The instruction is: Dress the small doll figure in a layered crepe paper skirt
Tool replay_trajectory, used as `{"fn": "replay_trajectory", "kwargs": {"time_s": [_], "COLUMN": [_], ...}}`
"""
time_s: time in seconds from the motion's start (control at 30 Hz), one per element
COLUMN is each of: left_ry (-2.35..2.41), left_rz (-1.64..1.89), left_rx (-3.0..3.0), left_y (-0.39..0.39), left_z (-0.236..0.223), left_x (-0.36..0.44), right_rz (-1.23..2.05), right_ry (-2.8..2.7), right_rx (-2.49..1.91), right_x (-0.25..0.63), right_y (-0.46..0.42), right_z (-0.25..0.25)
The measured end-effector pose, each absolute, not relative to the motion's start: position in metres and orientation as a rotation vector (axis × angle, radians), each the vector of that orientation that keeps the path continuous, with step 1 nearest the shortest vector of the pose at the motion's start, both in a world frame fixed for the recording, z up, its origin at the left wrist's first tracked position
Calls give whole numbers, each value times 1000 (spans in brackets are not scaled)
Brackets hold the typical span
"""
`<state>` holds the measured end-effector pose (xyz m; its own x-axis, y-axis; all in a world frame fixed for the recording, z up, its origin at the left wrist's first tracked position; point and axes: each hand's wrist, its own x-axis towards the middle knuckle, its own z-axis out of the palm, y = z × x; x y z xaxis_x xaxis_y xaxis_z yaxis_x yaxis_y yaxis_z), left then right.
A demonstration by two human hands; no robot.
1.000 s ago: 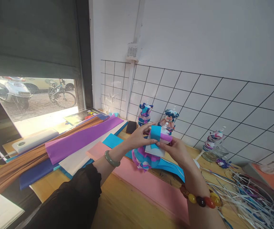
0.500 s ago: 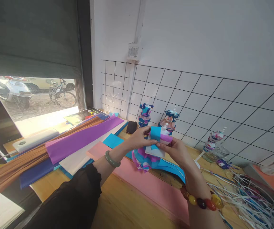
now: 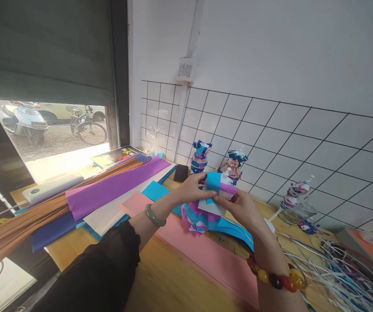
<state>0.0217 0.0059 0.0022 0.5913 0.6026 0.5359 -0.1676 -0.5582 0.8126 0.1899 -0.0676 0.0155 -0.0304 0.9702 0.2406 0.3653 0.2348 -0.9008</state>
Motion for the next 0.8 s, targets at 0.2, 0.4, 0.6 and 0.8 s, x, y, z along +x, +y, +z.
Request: {"fn": "replay_trajectory", "kwargs": {"time_s": [0.2, 0.4, 0.6, 0.8], "left_ry": [367, 399, 357, 394], "left_rz": [1046, 1041, 1047, 1023], "left_rx": [1916, 1967, 1936, 1958], "left_y": [4, 2, 2, 4], "left_z": [5, 9, 4, 1], "left_x": [20, 17, 18, 19], "right_rz": [778, 661, 636, 517], "right_ry": [-1537, -1503, -1486, -1490], "right_rx": [-1330, -1471, -1504, -1582], "right_x": [188, 191, 190, 188], "right_y": [-70, -70, -69, -71], "right_z": [18, 17, 17, 21]}}
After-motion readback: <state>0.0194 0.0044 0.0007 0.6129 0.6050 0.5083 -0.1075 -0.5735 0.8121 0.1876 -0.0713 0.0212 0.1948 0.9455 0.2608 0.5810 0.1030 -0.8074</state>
